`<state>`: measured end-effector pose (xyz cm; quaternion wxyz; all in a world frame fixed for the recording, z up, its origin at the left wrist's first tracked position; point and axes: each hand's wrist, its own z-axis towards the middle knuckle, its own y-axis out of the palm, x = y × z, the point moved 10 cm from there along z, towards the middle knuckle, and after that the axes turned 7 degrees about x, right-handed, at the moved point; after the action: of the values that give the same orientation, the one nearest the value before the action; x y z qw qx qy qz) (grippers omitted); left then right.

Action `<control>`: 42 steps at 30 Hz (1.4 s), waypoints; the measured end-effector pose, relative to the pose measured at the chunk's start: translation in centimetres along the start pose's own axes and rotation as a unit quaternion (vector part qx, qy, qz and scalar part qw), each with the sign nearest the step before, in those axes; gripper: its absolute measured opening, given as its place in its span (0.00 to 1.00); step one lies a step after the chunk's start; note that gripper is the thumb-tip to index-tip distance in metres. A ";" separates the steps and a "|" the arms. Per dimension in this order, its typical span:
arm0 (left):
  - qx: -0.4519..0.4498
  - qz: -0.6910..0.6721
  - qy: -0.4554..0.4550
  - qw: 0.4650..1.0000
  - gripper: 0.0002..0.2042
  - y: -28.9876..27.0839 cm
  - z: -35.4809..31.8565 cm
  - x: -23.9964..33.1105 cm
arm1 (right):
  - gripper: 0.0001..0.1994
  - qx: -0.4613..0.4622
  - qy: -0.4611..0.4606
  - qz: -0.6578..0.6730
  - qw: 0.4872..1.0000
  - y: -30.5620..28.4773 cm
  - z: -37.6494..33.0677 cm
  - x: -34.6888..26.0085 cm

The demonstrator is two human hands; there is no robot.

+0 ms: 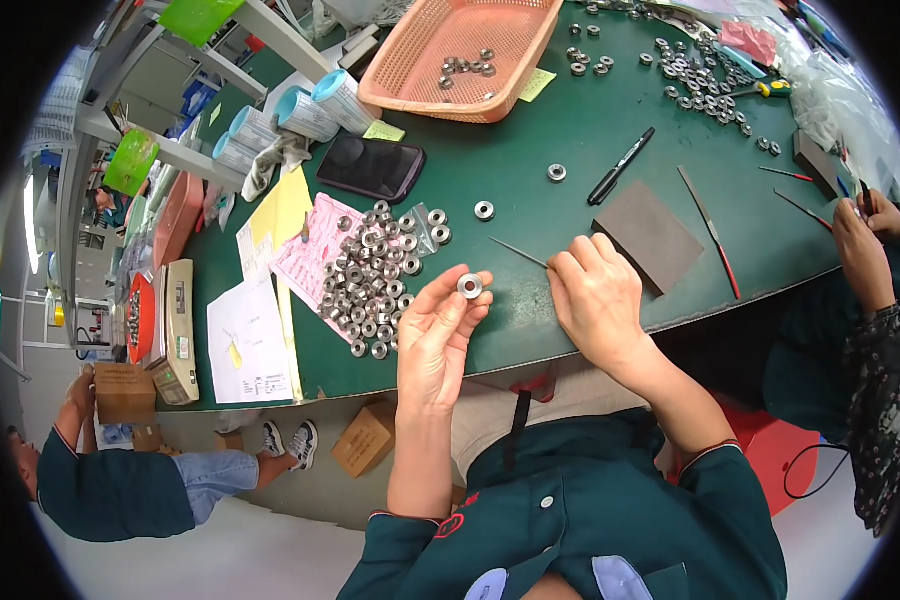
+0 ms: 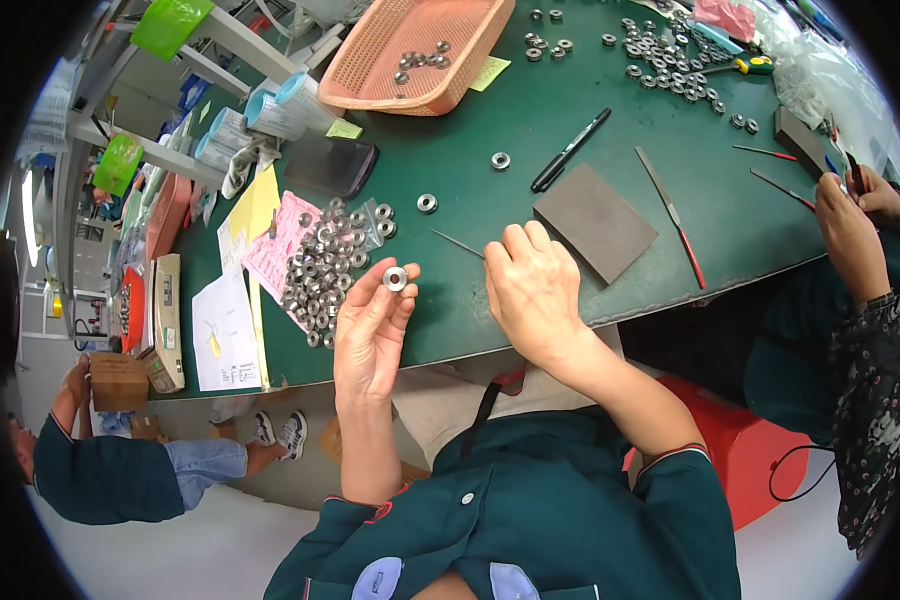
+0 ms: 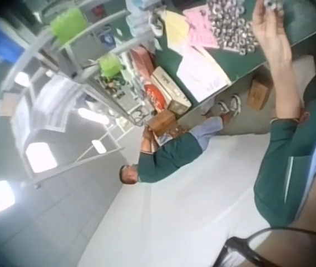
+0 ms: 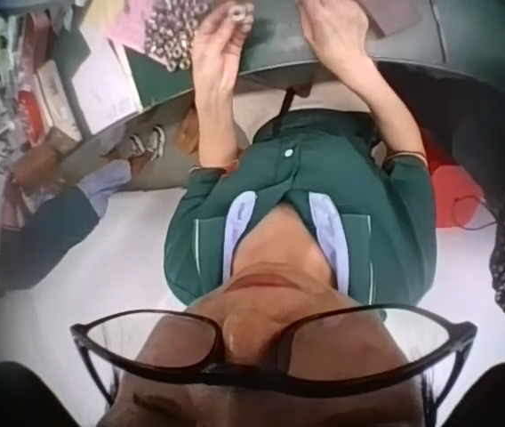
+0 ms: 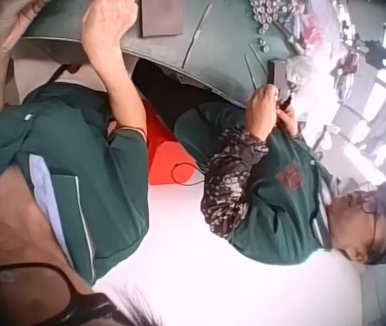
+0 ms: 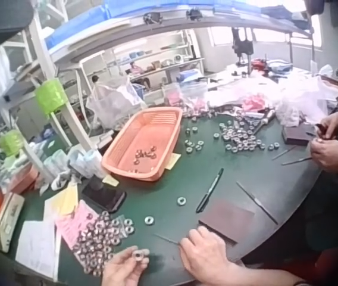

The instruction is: Deburring and cleaning small metal parts using a tool and sanding block at a workbench.

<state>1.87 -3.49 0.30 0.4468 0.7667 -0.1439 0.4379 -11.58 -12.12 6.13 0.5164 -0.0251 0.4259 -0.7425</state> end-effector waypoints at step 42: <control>-0.070 -0.135 -0.037 0.988 0.14 0.3 0.5 -0.7 | 0.25 0.084 -0.007 0.119 0.989 -4.2 3.0 -1.1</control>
<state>1.56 -4.15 -0.19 0.5483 0.7620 -0.0860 0.3338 -12.73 -12.63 11.26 0.6041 0.0635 0.3584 -0.7089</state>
